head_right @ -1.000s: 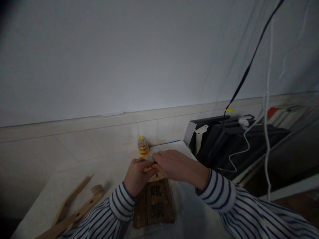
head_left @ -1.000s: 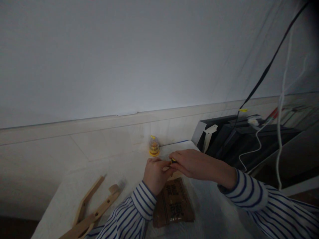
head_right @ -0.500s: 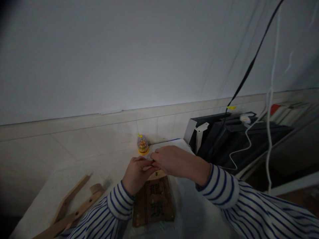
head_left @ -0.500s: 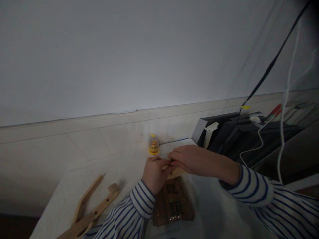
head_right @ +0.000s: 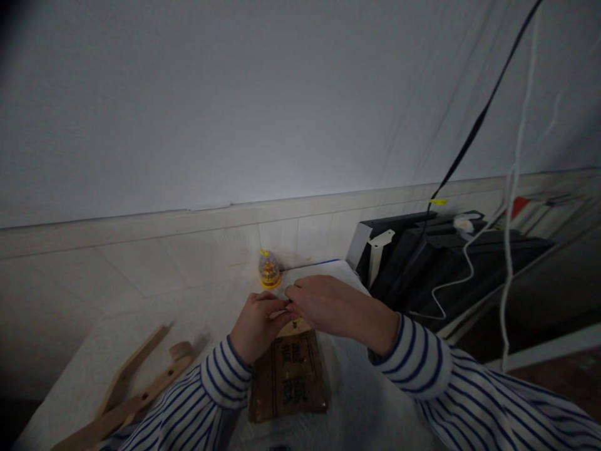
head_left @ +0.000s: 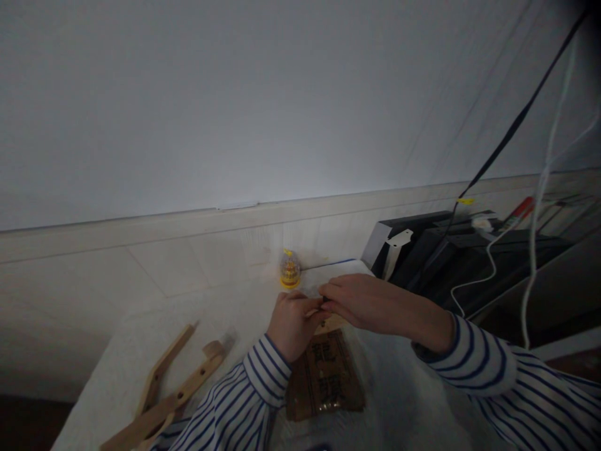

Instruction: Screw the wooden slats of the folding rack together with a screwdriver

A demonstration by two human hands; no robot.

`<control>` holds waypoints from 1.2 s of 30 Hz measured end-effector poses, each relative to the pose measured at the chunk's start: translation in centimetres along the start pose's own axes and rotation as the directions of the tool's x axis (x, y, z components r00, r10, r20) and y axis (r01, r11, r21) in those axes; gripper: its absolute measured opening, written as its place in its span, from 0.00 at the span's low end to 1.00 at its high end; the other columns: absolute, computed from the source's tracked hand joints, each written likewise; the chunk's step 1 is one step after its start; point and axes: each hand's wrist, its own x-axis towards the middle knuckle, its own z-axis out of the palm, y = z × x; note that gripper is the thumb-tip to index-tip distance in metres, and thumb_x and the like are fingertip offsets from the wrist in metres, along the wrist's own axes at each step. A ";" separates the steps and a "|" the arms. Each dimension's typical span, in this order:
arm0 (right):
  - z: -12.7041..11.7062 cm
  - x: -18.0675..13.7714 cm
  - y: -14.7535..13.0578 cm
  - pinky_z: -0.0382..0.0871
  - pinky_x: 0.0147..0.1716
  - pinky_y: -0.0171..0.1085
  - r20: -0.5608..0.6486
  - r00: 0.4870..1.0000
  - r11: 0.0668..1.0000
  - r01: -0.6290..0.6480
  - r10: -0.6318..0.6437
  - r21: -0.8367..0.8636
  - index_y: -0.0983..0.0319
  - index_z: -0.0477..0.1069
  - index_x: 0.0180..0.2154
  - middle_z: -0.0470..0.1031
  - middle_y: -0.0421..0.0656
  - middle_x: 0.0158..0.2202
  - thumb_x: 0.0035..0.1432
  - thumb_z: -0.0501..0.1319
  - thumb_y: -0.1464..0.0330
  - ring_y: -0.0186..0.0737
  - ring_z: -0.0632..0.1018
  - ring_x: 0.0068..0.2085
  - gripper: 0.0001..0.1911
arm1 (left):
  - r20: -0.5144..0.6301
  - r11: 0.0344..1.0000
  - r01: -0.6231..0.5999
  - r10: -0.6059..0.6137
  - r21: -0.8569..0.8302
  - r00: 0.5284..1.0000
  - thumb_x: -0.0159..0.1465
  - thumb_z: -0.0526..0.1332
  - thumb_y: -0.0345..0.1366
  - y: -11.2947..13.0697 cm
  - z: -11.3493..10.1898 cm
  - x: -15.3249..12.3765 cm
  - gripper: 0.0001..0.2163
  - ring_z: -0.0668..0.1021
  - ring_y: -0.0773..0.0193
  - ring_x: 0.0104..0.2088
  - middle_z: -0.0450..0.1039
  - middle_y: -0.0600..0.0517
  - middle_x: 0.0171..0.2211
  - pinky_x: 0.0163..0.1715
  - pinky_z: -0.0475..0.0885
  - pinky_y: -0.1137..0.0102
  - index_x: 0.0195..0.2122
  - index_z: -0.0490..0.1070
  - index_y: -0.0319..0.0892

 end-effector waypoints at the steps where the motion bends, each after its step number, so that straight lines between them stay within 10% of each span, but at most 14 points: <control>1: 0.0 0.0 0.0 0.62 0.31 0.37 0.001 1.000 1.000 -0.006 0.006 0.007 0.64 0.67 0.33 0.73 0.44 0.31 0.62 0.52 0.69 0.40 0.74 0.33 0.09 | 0.002 1.000 -0.004 0.004 0.002 1.000 0.59 0.62 0.37 0.0 0.0 0.0 0.04 0.74 0.63 0.31 0.76 0.53 0.25 0.35 0.63 0.69 0.32 0.77 0.45; 36: -0.1 0.1 0.4 0.61 0.30 0.37 0.001 1.000 0.999 0.031 -0.031 0.038 0.64 0.68 0.34 0.74 0.45 0.31 0.62 0.51 0.68 0.41 0.74 0.32 0.09 | -0.062 0.998 0.050 -0.049 0.022 0.997 0.58 0.63 0.40 0.2 0.2 -0.1 0.05 0.75 0.62 0.32 0.76 0.52 0.27 0.37 0.63 0.67 0.30 0.77 0.46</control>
